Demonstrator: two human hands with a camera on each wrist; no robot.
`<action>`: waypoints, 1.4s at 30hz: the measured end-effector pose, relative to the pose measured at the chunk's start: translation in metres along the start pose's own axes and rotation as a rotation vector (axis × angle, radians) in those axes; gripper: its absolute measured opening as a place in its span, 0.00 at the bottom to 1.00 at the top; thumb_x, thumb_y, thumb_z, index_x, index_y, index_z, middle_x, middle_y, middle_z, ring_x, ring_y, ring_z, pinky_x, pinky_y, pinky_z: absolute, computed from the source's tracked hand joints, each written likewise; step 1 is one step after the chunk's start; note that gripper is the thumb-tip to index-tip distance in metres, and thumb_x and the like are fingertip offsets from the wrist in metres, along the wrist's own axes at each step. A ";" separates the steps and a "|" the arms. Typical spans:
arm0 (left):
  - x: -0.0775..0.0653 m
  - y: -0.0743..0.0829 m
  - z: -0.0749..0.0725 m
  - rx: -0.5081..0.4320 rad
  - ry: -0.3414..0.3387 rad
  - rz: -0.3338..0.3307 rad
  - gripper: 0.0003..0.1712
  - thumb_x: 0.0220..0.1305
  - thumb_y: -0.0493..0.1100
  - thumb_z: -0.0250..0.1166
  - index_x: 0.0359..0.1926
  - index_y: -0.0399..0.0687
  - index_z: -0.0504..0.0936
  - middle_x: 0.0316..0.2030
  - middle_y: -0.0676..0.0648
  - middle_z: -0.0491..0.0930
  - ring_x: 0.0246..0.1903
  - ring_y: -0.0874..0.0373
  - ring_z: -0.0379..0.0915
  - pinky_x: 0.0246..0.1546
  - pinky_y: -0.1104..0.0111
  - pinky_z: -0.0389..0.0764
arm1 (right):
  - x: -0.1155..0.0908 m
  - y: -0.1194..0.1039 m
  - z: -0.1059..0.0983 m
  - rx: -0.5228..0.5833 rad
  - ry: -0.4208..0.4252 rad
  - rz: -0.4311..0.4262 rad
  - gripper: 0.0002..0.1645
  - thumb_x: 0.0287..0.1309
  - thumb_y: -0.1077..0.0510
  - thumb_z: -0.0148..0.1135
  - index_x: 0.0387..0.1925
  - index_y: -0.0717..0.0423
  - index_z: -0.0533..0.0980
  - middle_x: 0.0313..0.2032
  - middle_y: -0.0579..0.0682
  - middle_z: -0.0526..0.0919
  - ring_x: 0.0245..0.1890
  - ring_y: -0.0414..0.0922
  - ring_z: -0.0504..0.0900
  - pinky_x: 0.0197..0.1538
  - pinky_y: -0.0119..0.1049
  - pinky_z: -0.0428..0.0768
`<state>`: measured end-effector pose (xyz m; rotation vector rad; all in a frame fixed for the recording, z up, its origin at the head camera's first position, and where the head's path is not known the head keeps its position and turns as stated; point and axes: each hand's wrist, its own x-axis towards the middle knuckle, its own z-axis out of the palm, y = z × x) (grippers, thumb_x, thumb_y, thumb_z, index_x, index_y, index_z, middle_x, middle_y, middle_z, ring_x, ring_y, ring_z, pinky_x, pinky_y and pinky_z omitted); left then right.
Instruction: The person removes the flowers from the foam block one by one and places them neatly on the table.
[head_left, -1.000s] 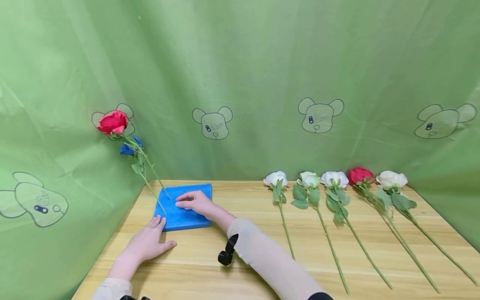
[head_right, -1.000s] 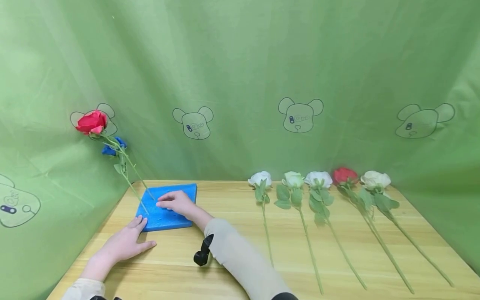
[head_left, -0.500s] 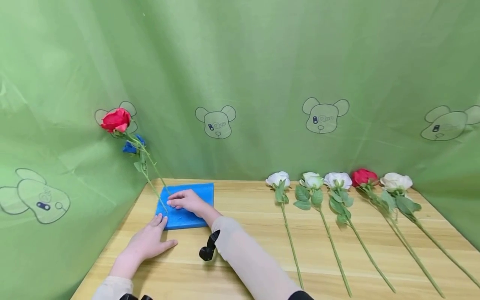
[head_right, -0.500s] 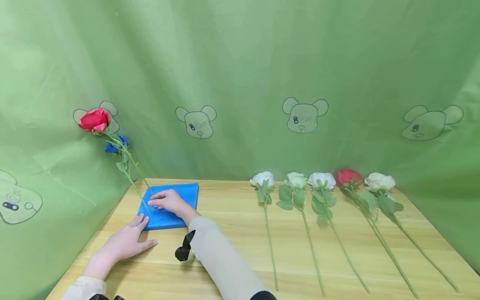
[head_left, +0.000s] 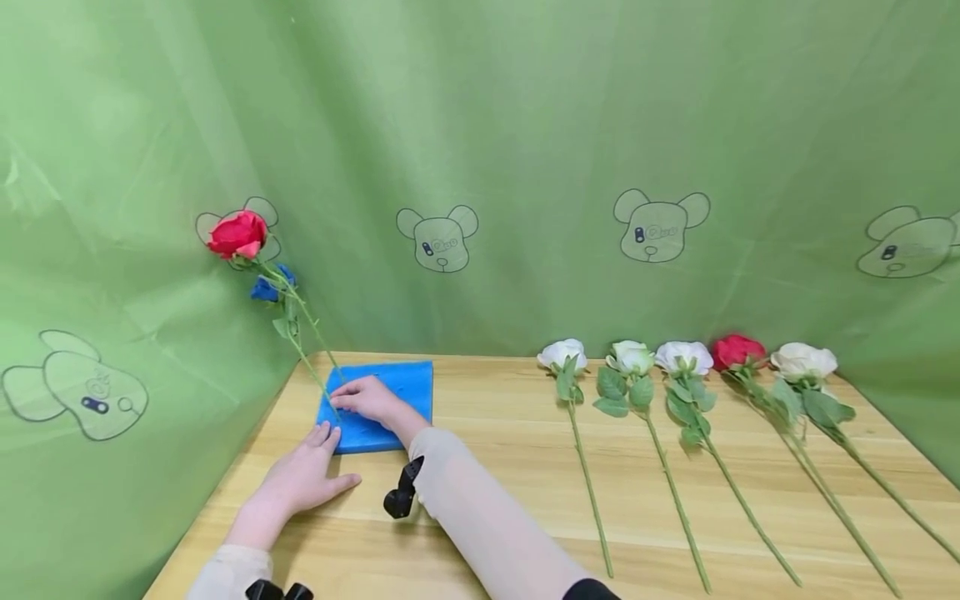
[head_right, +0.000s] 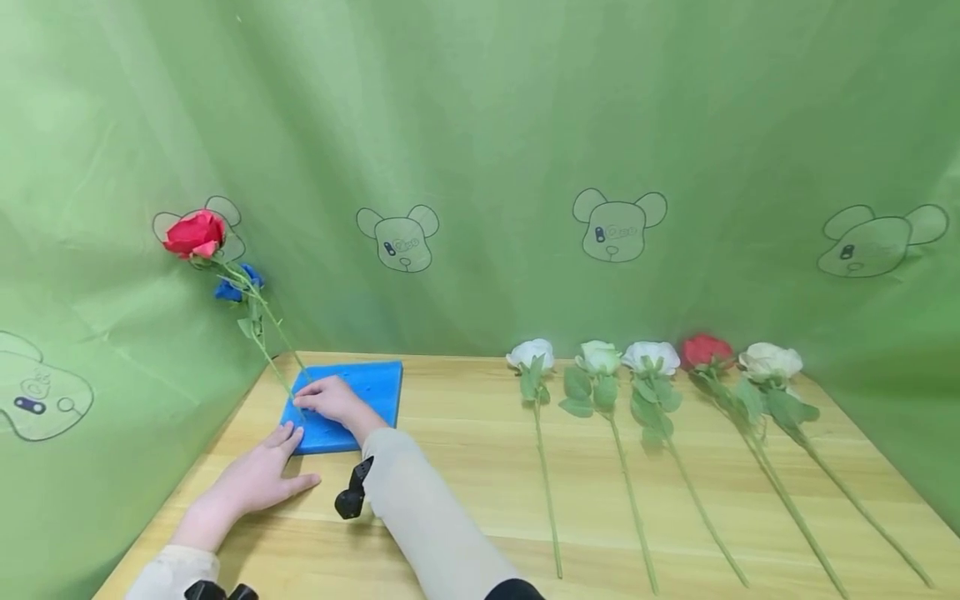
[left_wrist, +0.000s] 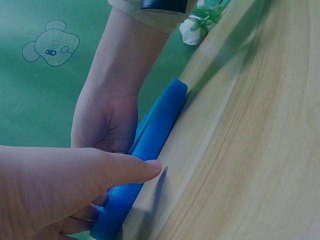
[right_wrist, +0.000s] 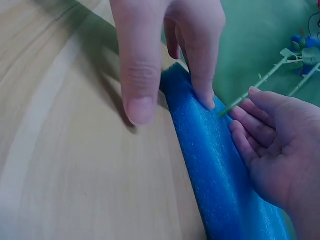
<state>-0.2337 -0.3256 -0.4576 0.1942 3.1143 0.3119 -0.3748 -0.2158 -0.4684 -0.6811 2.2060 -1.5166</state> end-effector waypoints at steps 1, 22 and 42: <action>0.000 0.000 0.000 0.002 0.000 0.001 0.52 0.58 0.65 0.65 0.68 0.29 0.63 0.70 0.27 0.57 0.69 0.32 0.56 0.64 0.41 0.67 | 0.000 0.000 0.001 -0.012 0.007 0.005 0.15 0.64 0.53 0.63 0.49 0.53 0.84 0.49 0.49 0.85 0.44 0.39 0.80 0.47 0.31 0.80; 0.004 0.004 0.000 -0.004 0.011 0.004 0.51 0.58 0.63 0.66 0.68 0.28 0.64 0.70 0.27 0.57 0.71 0.34 0.55 0.65 0.42 0.68 | 0.002 -0.001 0.017 -0.245 0.193 -0.043 0.06 0.60 0.56 0.66 0.36 0.52 0.87 0.37 0.45 0.88 0.40 0.39 0.82 0.45 0.26 0.77; 0.001 0.000 0.000 0.005 0.007 -0.012 0.51 0.59 0.63 0.66 0.68 0.29 0.64 0.70 0.27 0.57 0.70 0.33 0.55 0.65 0.43 0.68 | -0.004 0.007 0.019 -0.186 0.182 -0.155 0.09 0.62 0.54 0.64 0.41 0.50 0.86 0.42 0.45 0.89 0.47 0.39 0.83 0.51 0.27 0.78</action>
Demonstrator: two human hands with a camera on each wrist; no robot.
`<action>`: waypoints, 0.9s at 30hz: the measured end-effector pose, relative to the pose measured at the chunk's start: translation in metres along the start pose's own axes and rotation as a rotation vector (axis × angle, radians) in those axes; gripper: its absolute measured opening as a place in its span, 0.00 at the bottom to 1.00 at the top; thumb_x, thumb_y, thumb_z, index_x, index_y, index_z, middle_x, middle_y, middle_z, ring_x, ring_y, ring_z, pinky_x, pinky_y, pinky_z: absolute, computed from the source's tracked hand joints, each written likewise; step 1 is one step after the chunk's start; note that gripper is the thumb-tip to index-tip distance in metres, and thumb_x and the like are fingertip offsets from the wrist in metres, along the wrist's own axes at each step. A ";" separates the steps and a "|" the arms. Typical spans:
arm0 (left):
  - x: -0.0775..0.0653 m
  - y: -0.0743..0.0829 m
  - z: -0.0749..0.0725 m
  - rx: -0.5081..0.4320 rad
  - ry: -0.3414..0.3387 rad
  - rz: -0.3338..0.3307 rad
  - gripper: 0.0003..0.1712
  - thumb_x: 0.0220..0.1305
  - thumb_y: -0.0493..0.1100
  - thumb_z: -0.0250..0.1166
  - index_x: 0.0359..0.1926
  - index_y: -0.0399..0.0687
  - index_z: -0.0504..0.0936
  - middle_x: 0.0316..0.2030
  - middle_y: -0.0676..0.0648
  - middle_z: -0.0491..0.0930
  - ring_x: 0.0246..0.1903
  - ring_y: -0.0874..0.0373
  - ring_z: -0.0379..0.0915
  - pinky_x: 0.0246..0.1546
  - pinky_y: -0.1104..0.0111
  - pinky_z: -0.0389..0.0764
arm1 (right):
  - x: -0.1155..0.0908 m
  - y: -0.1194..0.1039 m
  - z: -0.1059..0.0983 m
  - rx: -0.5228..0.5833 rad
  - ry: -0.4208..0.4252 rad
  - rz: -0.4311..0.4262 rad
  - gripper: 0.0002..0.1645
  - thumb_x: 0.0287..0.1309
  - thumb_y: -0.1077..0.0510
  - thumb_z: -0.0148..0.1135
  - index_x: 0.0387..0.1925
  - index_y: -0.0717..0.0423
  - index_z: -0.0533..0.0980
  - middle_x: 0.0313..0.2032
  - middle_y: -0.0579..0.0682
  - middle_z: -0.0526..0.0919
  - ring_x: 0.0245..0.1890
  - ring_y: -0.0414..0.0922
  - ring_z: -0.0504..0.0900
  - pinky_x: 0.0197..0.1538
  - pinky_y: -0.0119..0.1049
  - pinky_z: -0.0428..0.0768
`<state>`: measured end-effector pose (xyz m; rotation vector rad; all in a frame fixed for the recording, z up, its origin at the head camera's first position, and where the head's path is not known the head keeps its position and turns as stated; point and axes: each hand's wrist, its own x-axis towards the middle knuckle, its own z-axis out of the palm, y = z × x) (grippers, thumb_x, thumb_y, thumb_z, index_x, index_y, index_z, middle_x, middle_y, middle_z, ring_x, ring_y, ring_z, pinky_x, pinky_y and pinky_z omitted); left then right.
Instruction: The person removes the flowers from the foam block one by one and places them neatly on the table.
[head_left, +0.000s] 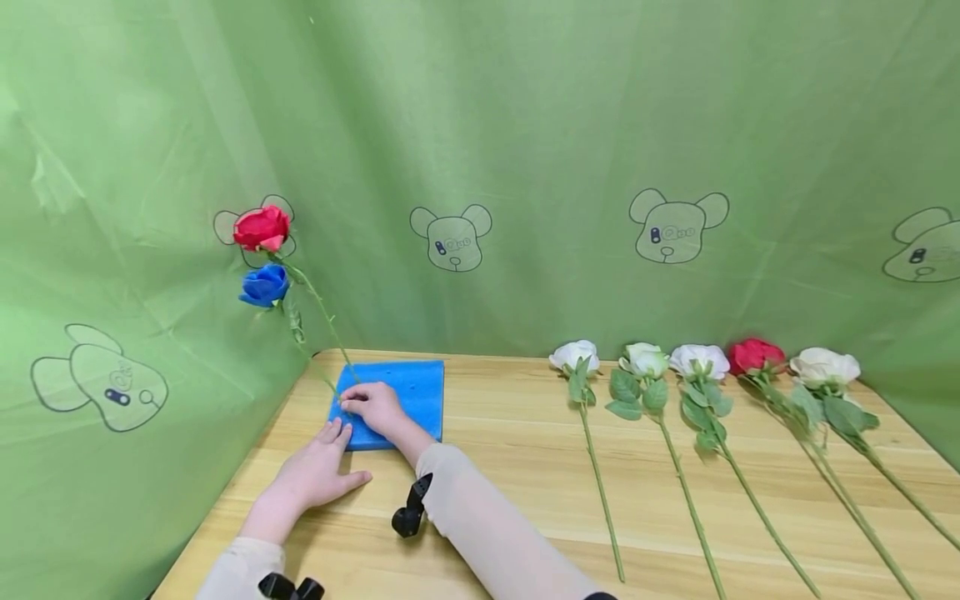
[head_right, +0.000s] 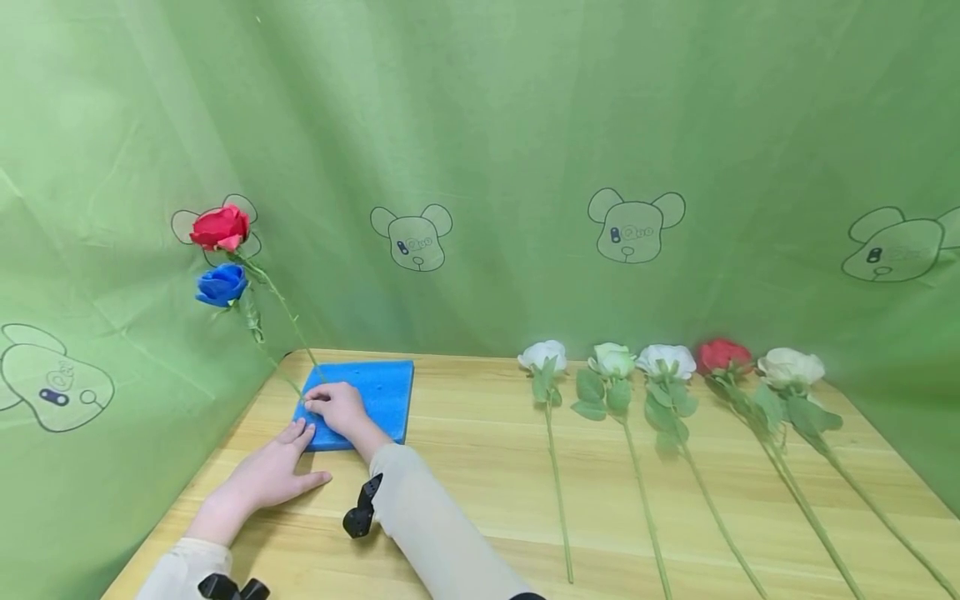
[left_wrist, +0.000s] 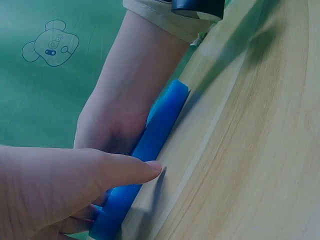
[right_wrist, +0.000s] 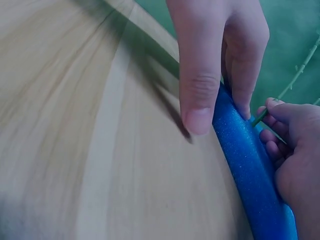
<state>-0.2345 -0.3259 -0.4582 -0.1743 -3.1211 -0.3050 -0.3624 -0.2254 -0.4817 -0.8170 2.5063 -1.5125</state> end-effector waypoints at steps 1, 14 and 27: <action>0.000 0.000 0.000 -0.001 0.000 0.000 0.51 0.59 0.63 0.66 0.68 0.29 0.64 0.70 0.27 0.57 0.70 0.33 0.55 0.65 0.43 0.68 | 0.000 0.000 0.000 0.009 0.002 -0.005 0.09 0.62 0.54 0.64 0.41 0.50 0.86 0.42 0.45 0.89 0.47 0.40 0.83 0.51 0.27 0.78; 0.001 0.000 0.000 0.001 -0.008 0.001 0.50 0.59 0.63 0.66 0.68 0.29 0.64 0.70 0.27 0.57 0.70 0.34 0.56 0.65 0.43 0.68 | -0.003 0.009 -0.001 0.113 0.048 -0.042 0.11 0.64 0.54 0.62 0.45 0.52 0.84 0.46 0.47 0.88 0.50 0.40 0.83 0.53 0.28 0.79; 0.000 0.002 -0.001 0.001 -0.014 -0.006 0.51 0.58 0.63 0.66 0.68 0.29 0.64 0.70 0.27 0.58 0.71 0.34 0.55 0.66 0.44 0.67 | -0.008 0.013 -0.004 0.390 0.182 -0.030 0.09 0.64 0.57 0.62 0.40 0.57 0.83 0.36 0.49 0.84 0.31 0.31 0.74 0.36 0.22 0.76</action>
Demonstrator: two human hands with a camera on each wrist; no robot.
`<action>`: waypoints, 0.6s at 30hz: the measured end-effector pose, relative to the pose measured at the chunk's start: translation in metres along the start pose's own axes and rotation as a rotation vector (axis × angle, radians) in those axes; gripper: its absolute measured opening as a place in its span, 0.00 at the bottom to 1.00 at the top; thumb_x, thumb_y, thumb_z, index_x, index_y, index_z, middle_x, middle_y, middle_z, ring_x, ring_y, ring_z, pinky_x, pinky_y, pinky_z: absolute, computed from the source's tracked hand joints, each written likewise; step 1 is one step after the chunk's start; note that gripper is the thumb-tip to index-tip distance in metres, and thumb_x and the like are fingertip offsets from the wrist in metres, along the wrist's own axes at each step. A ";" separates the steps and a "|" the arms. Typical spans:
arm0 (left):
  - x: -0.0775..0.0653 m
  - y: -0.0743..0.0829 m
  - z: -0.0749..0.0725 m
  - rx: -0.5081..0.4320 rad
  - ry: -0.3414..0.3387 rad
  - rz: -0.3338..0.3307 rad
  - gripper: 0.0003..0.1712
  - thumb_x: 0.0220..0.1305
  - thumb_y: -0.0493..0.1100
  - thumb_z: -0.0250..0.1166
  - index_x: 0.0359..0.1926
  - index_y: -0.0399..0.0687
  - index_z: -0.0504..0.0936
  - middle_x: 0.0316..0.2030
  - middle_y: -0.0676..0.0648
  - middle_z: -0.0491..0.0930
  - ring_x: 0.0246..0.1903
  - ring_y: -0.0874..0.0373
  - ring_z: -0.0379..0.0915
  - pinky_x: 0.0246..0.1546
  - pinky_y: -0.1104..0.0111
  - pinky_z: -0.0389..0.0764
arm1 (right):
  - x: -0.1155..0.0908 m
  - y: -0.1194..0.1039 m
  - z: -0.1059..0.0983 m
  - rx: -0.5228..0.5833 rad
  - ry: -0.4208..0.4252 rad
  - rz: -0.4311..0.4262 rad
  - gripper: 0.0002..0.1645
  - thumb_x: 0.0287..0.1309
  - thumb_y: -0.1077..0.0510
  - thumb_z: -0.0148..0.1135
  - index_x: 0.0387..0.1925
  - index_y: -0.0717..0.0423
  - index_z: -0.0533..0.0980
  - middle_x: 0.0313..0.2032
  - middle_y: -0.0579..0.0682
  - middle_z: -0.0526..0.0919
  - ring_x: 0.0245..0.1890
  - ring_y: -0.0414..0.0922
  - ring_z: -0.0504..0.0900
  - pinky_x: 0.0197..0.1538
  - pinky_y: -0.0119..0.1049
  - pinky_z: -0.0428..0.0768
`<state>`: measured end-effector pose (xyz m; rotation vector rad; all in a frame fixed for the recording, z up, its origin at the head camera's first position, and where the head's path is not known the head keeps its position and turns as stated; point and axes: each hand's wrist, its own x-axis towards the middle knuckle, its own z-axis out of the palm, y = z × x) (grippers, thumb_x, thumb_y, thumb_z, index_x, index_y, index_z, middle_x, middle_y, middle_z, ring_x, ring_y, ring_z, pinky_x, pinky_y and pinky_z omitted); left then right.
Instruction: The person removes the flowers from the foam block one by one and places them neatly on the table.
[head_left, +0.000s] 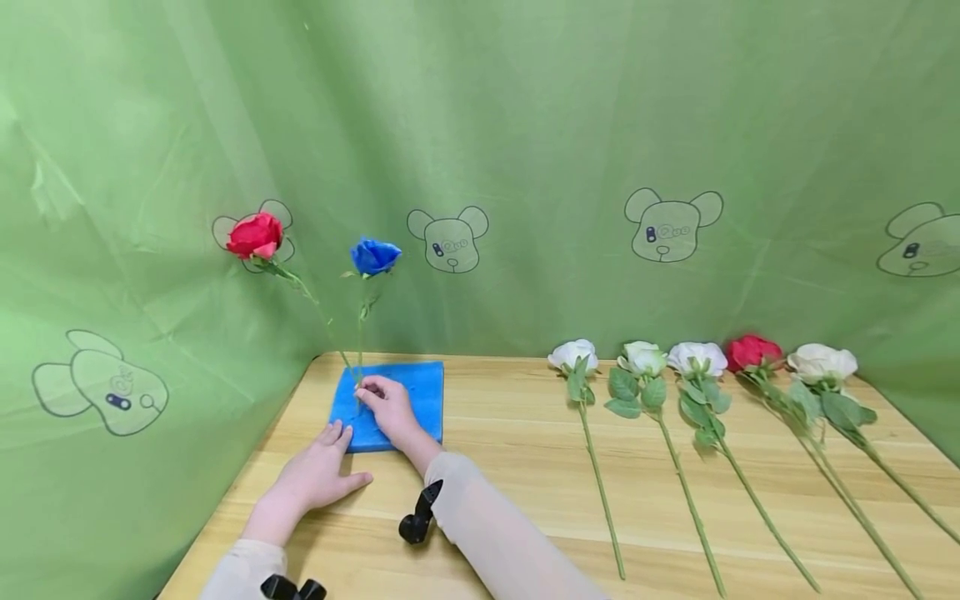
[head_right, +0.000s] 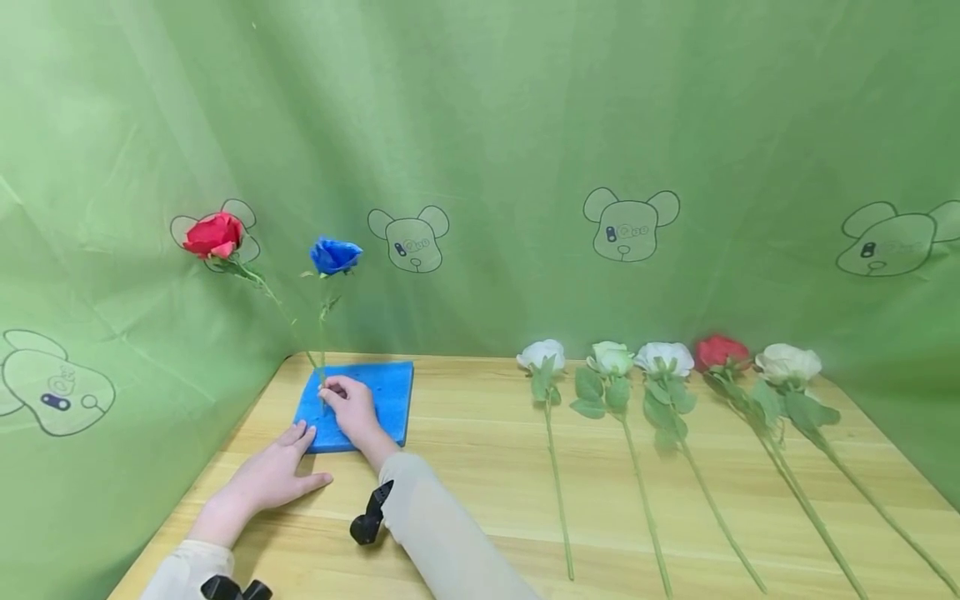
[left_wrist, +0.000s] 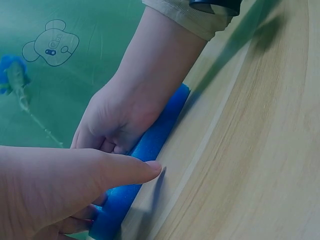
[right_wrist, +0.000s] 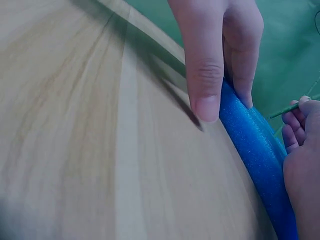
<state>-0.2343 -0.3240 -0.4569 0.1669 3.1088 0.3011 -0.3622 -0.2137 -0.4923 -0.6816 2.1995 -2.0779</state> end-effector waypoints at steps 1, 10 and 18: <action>0.000 0.000 0.000 0.001 0.000 0.002 0.51 0.58 0.63 0.66 0.68 0.29 0.64 0.70 0.27 0.58 0.71 0.34 0.55 0.66 0.44 0.67 | 0.000 0.000 0.000 0.016 0.006 0.000 0.09 0.64 0.57 0.62 0.39 0.58 0.82 0.35 0.50 0.84 0.31 0.32 0.74 0.35 0.22 0.75; 0.002 0.000 0.002 0.000 0.014 0.003 0.51 0.58 0.63 0.66 0.68 0.29 0.64 0.70 0.27 0.58 0.70 0.33 0.57 0.65 0.43 0.68 | -0.007 0.004 -0.009 0.148 0.015 0.013 0.09 0.65 0.59 0.60 0.39 0.63 0.80 0.35 0.55 0.85 0.32 0.33 0.80 0.41 0.26 0.83; 0.002 -0.004 0.007 0.003 0.014 0.004 0.51 0.57 0.64 0.66 0.68 0.29 0.64 0.70 0.27 0.58 0.70 0.33 0.57 0.64 0.43 0.69 | -0.021 0.001 -0.018 0.199 0.009 0.049 0.10 0.66 0.61 0.59 0.41 0.66 0.78 0.39 0.59 0.86 0.34 0.36 0.83 0.45 0.32 0.86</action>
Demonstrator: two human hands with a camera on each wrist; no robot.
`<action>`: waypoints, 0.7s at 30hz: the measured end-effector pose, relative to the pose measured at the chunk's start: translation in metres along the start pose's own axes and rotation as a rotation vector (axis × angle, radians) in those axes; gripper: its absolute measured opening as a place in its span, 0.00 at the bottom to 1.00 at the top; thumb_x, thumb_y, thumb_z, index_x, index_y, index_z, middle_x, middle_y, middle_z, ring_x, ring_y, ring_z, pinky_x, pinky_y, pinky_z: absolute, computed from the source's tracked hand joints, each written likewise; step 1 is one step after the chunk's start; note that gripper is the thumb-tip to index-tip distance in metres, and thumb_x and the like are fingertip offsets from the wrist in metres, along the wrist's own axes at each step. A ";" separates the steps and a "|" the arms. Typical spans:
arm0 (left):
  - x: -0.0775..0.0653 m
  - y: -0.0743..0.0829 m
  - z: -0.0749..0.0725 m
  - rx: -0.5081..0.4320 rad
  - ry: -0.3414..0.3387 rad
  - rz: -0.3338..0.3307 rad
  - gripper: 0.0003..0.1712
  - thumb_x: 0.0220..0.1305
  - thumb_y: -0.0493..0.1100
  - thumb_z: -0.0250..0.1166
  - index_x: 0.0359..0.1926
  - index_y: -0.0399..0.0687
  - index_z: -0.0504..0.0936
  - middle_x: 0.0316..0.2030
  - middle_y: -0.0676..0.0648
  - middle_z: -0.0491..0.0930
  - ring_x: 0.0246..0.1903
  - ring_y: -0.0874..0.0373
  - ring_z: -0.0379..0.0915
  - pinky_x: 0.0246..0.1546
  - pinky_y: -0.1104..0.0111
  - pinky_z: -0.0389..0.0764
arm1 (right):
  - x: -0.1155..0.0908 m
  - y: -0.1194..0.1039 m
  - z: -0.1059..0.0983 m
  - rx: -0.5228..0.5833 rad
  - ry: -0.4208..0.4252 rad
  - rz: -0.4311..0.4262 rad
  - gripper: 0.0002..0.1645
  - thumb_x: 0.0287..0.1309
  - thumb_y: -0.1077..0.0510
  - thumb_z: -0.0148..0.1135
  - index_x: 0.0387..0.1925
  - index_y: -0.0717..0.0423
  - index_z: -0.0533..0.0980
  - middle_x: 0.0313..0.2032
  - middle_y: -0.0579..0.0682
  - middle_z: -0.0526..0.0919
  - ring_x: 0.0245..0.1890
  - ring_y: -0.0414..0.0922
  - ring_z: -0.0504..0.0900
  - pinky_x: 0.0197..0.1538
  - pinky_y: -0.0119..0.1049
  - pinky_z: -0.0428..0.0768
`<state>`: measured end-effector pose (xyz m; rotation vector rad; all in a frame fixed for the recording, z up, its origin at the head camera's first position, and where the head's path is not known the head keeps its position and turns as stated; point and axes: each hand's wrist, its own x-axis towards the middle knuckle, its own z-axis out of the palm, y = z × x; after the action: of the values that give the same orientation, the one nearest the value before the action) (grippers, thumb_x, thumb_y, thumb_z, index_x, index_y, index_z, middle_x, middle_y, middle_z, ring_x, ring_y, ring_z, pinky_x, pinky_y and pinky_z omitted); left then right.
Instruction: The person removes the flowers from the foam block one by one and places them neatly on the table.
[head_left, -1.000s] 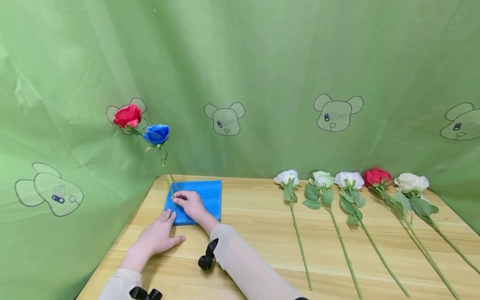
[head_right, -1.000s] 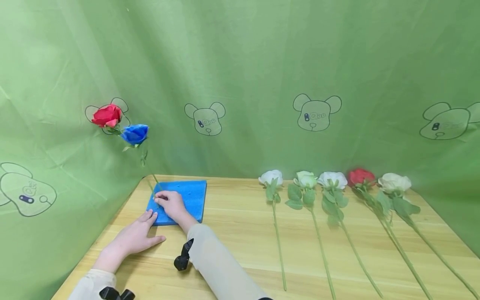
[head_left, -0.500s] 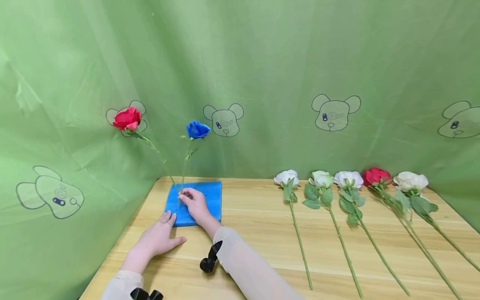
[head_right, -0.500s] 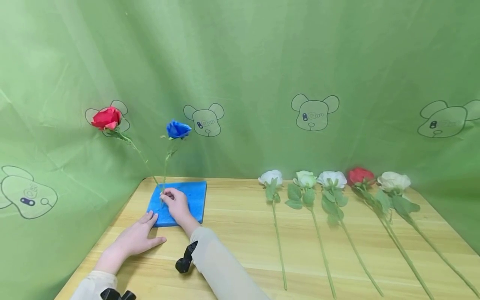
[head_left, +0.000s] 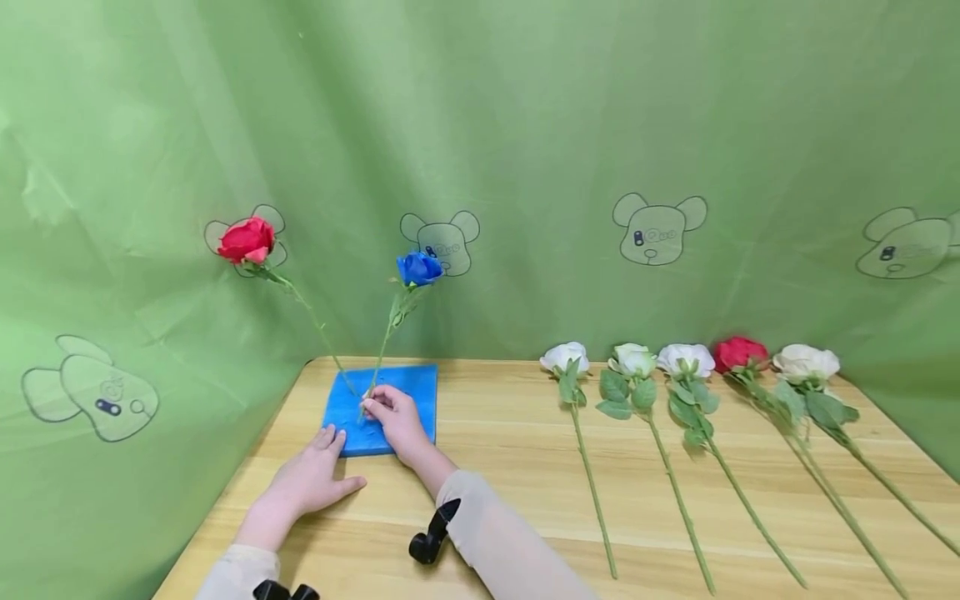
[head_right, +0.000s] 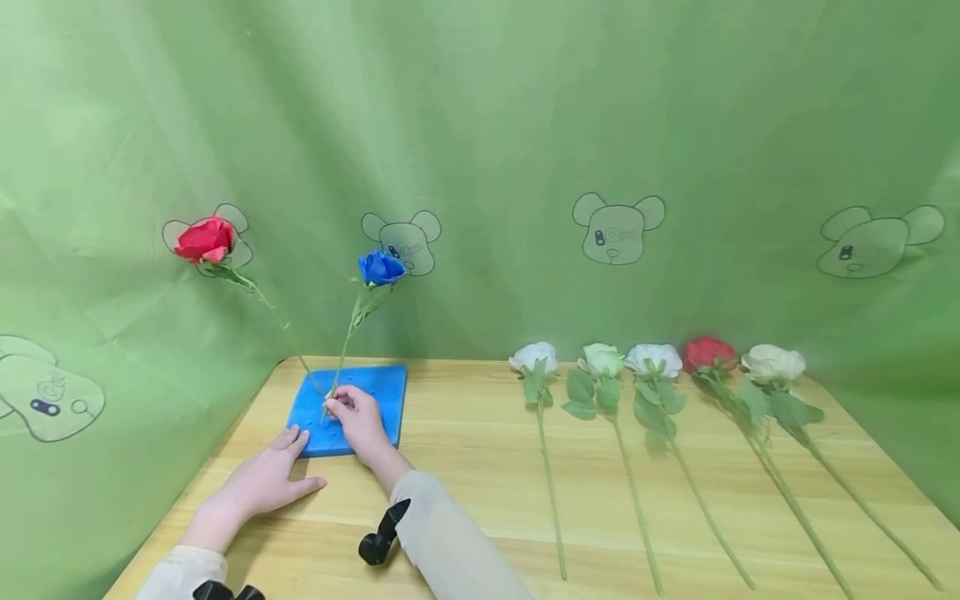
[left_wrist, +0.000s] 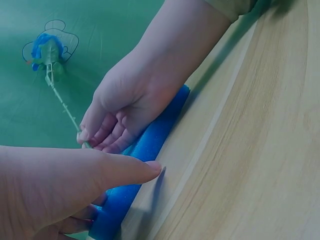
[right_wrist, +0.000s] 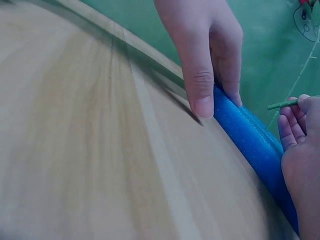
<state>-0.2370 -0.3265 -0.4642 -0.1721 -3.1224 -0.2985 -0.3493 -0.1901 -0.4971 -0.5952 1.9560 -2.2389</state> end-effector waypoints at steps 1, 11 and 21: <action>0.000 0.000 0.000 -0.002 -0.002 0.000 0.52 0.57 0.64 0.66 0.68 0.29 0.64 0.70 0.27 0.58 0.70 0.33 0.56 0.65 0.43 0.68 | -0.002 0.000 -0.001 0.004 0.001 0.001 0.10 0.66 0.61 0.59 0.41 0.67 0.78 0.39 0.60 0.86 0.34 0.36 0.83 0.45 0.33 0.86; -0.004 -0.001 0.000 -0.015 -0.012 -0.004 0.52 0.57 0.65 0.66 0.68 0.29 0.64 0.70 0.26 0.57 0.69 0.32 0.56 0.65 0.43 0.68 | -0.024 -0.004 -0.008 0.062 0.026 0.030 0.11 0.65 0.62 0.59 0.42 0.69 0.78 0.40 0.62 0.85 0.33 0.36 0.83 0.45 0.32 0.86; -0.003 0.001 -0.002 -0.005 -0.006 0.003 0.52 0.58 0.64 0.66 0.68 0.28 0.64 0.70 0.26 0.58 0.69 0.32 0.57 0.64 0.43 0.69 | -0.051 -0.010 -0.026 0.140 0.000 0.028 0.13 0.66 0.64 0.58 0.44 0.75 0.75 0.38 0.61 0.85 0.32 0.35 0.82 0.45 0.32 0.85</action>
<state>-0.2343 -0.3261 -0.4616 -0.1778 -3.1277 -0.3062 -0.3106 -0.1472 -0.5013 -0.5465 1.7765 -2.3340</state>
